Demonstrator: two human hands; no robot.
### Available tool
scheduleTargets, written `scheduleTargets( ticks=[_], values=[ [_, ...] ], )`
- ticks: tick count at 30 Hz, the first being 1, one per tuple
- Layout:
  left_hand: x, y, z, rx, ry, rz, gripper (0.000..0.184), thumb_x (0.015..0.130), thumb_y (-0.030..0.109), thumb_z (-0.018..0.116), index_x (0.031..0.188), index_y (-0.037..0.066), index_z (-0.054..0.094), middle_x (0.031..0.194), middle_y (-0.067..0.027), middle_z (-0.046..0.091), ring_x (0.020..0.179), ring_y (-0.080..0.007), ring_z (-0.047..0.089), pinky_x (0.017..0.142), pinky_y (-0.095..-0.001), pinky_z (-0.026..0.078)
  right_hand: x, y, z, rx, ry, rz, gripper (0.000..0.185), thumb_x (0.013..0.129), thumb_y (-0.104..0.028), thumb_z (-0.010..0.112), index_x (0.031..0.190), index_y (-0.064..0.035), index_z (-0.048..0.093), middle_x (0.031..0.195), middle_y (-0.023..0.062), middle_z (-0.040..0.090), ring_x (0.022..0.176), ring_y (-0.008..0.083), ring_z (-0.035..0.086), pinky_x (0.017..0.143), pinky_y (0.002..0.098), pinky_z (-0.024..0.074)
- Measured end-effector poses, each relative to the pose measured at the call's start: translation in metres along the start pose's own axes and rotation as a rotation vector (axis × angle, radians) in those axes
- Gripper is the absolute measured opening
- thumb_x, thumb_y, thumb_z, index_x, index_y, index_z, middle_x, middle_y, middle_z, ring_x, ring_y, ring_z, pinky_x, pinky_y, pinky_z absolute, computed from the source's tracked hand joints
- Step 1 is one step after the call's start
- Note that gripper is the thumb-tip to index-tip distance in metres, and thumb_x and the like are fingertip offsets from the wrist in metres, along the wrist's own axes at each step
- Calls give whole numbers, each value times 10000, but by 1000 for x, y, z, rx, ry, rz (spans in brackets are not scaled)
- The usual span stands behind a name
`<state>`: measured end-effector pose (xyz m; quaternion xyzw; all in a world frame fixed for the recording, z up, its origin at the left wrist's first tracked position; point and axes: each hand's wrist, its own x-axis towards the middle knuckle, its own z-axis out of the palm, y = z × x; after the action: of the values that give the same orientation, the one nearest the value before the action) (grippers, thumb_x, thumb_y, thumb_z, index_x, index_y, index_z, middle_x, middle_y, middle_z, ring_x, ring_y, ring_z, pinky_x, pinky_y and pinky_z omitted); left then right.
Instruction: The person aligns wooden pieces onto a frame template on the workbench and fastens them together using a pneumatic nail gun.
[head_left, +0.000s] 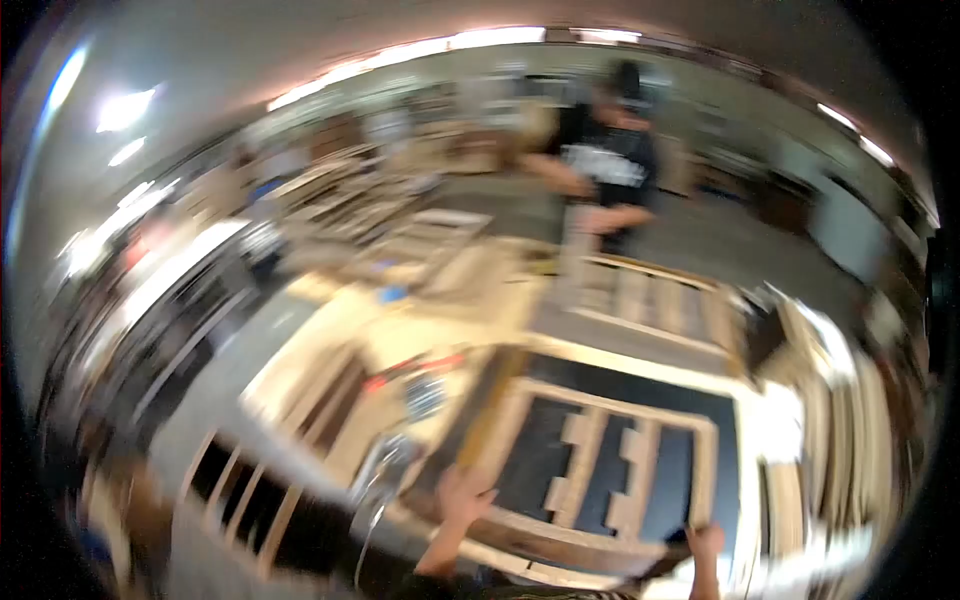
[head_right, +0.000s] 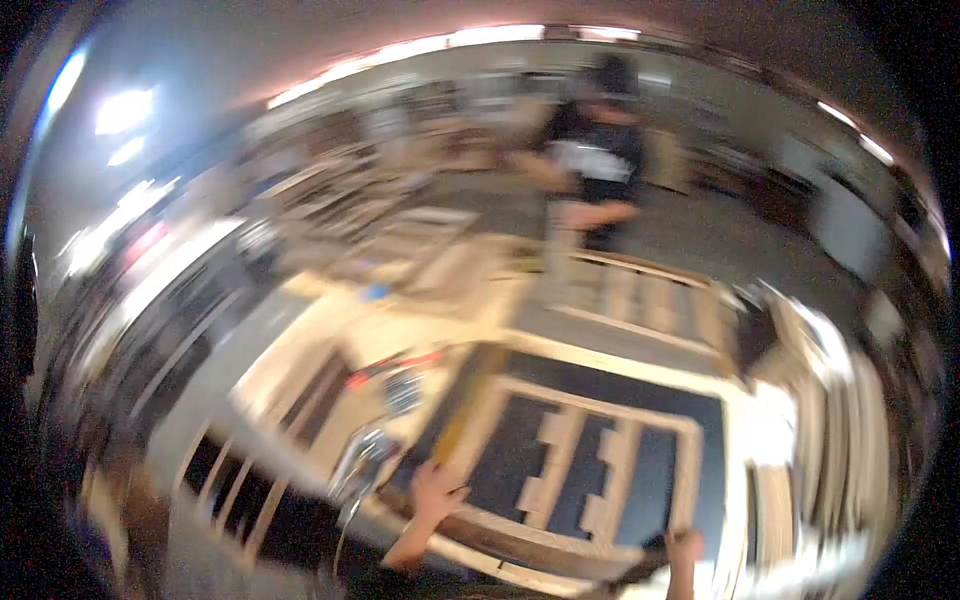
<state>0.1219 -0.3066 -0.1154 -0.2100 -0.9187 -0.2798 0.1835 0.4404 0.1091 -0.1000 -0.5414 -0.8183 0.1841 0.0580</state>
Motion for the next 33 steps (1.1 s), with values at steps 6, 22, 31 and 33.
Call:
scheduleTargets(
  ticks=[6, 22, 31, 33],
  values=[
    [31, 12, -26, 122, -508, -155, 732, 796, 564, 618, 1379, 151, 457, 1449, -134, 371, 1346, -309, 307, 1029, -555, 299, -5, -15, 5, -109, 26, 46, 314, 741, -351, 658, 849, -61, 715, 898, 165, 676, 863, 344, 645, 806, 429, 522],
    [33, -25, 15, 296, -196, 330, 896, 709, 679, 616, 1350, 69, 476, 1412, -200, 413, 1164, -417, 495, 951, -502, 414, -24, -52, -10, -81, 185, 267, 216, 739, -198, 586, 763, -20, 706, 822, 211, 677, 839, 314, 675, 750, 405, 546],
    [32, -26, 15, 334, -134, 414, 880, 772, 680, 551, 1347, 21, 454, 1417, -177, 416, 1168, -396, 496, 920, -486, 431, 5, -51, -36, -172, -174, 298, 311, 692, -373, 705, 843, -103, 732, 883, 121, 699, 857, 304, 671, 738, 389, 546],
    [34, -28, 16, 390, -134, 437, 859, 798, 686, 506, 1348, 28, 454, 1406, -174, 427, 1165, -377, 500, 909, -460, 435, 18, -59, -49, -250, -282, 258, 340, 702, -397, 704, 881, -109, 732, 914, 110, 700, 879, 291, 669, 741, 380, 544]
  ],
)
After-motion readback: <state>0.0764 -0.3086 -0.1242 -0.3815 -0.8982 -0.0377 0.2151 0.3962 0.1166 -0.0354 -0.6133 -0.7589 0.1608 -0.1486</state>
